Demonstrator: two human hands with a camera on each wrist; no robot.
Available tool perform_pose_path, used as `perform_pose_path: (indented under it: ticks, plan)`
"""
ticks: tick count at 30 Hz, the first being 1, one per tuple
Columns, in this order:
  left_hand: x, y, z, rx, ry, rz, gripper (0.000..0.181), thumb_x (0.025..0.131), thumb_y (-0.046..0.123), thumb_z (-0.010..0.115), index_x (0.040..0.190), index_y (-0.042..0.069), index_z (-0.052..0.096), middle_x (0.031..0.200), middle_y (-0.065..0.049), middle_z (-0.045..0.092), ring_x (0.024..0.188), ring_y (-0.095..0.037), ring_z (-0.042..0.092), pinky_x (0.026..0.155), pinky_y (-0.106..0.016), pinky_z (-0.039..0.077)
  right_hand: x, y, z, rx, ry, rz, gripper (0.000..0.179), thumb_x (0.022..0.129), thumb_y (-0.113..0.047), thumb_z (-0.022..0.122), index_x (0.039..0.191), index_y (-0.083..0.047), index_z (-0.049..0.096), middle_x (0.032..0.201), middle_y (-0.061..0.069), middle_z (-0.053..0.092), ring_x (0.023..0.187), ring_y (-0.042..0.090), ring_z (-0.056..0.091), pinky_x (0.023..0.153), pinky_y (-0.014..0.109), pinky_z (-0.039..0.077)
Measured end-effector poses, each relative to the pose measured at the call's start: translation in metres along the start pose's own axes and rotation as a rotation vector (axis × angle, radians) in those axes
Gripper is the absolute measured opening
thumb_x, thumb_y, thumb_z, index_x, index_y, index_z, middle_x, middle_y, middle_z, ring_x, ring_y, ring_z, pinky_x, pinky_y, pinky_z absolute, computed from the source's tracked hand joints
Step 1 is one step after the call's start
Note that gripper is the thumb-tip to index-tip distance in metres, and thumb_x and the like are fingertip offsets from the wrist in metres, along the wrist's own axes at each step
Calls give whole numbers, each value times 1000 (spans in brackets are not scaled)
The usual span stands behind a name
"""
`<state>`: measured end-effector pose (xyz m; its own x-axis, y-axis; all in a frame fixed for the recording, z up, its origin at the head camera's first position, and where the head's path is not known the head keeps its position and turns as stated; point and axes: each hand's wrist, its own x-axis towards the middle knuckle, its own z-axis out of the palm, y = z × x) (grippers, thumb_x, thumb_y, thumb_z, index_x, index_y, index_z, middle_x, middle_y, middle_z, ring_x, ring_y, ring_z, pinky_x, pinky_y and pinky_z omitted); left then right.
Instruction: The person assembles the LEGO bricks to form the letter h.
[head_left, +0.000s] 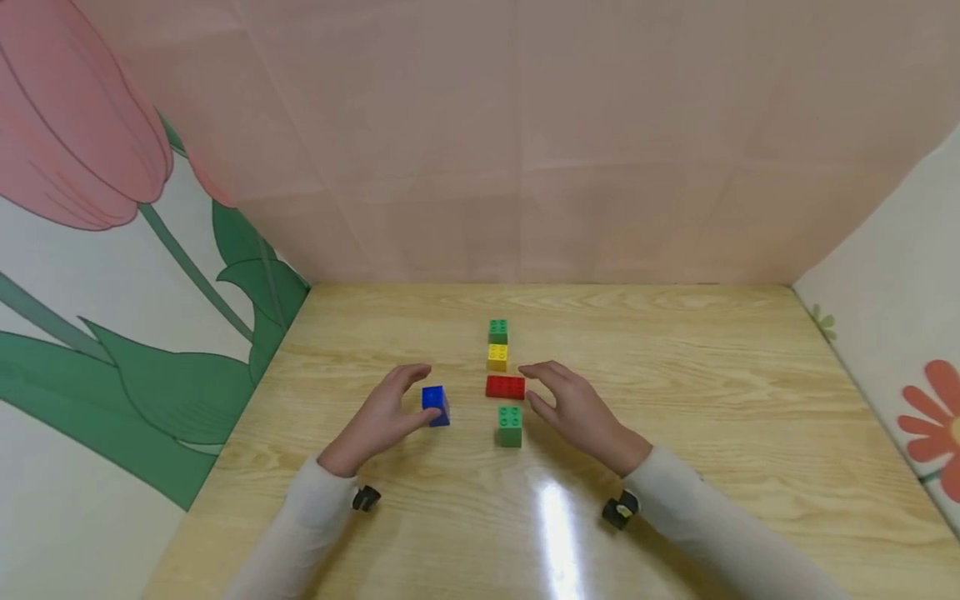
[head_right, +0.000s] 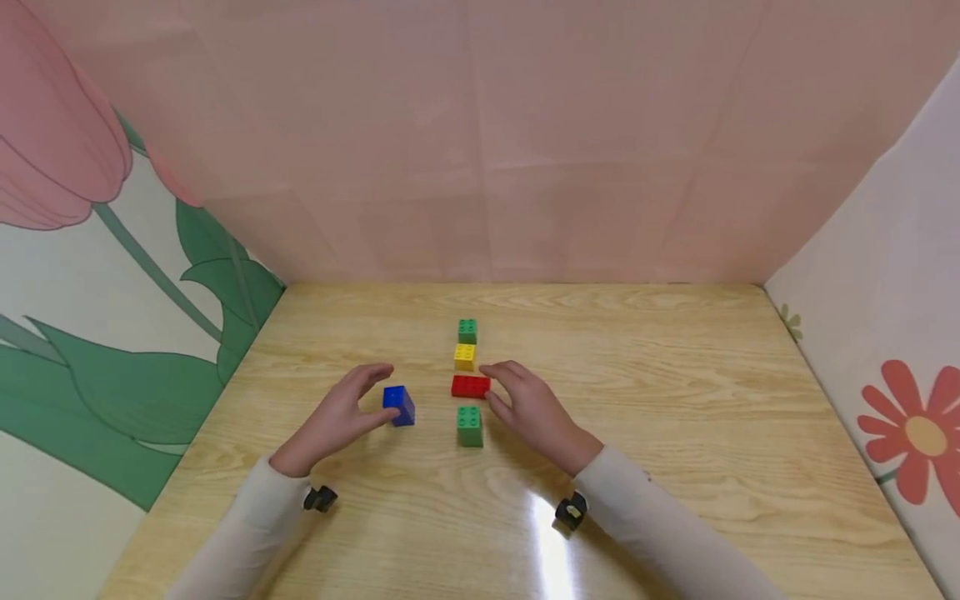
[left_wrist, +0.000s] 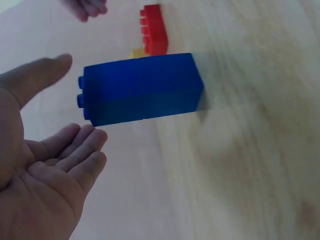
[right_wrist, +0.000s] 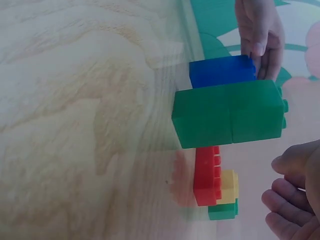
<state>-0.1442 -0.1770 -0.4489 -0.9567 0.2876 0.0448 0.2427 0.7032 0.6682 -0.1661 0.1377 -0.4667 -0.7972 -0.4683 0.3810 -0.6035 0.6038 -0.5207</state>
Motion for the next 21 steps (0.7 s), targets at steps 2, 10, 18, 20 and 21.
perform_pose_path:
  ticks: [2, 10, 18, 20, 21]
  plan:
    - [-1, -3, 1, -23, -4, 6, 67, 88, 29, 75, 144, 9, 43, 142, -6, 47, 132, -23, 45, 107, -44, 40, 0, 1, 2, -14, -15, 5, 41, 90, -12, 71, 129, -7, 60, 121, 5, 63, 110, 23, 62, 90, 39, 54]
    - [-3, -10, 6, -48, -5, 27, 59, 89, 20, 73, 140, 6, 47, 136, -8, 51, 128, -24, 49, 107, -42, 41, 0, 7, 11, -62, -57, 17, 46, 88, -11, 72, 131, -4, 58, 124, 10, 62, 112, 26, 61, 91, 42, 53]
    - [-1, -13, 9, -72, -21, 20, 52, 90, 15, 72, 135, 4, 50, 131, -10, 54, 120, -26, 55, 104, -43, 43, 3, 10, 16, -92, -168, 85, 58, 87, -13, 74, 138, 0, 49, 135, 18, 54, 123, 32, 53, 101, 46, 46]
    - [0, -14, 10, -76, -20, 13, 49, 90, 14, 72, 134, 4, 52, 129, -9, 55, 117, -25, 57, 103, -42, 44, 3, 10, 18, -97, -174, 87, 58, 88, -12, 73, 139, 1, 48, 136, 19, 53, 124, 33, 52, 102, 47, 45]
    - [0, -14, 10, -80, -21, 6, 48, 90, 13, 72, 132, 5, 53, 127, -9, 56, 116, -24, 58, 103, -43, 45, 4, 11, 19, -97, -180, 88, 58, 89, -12, 72, 139, 2, 48, 136, 19, 53, 124, 33, 52, 102, 47, 44]
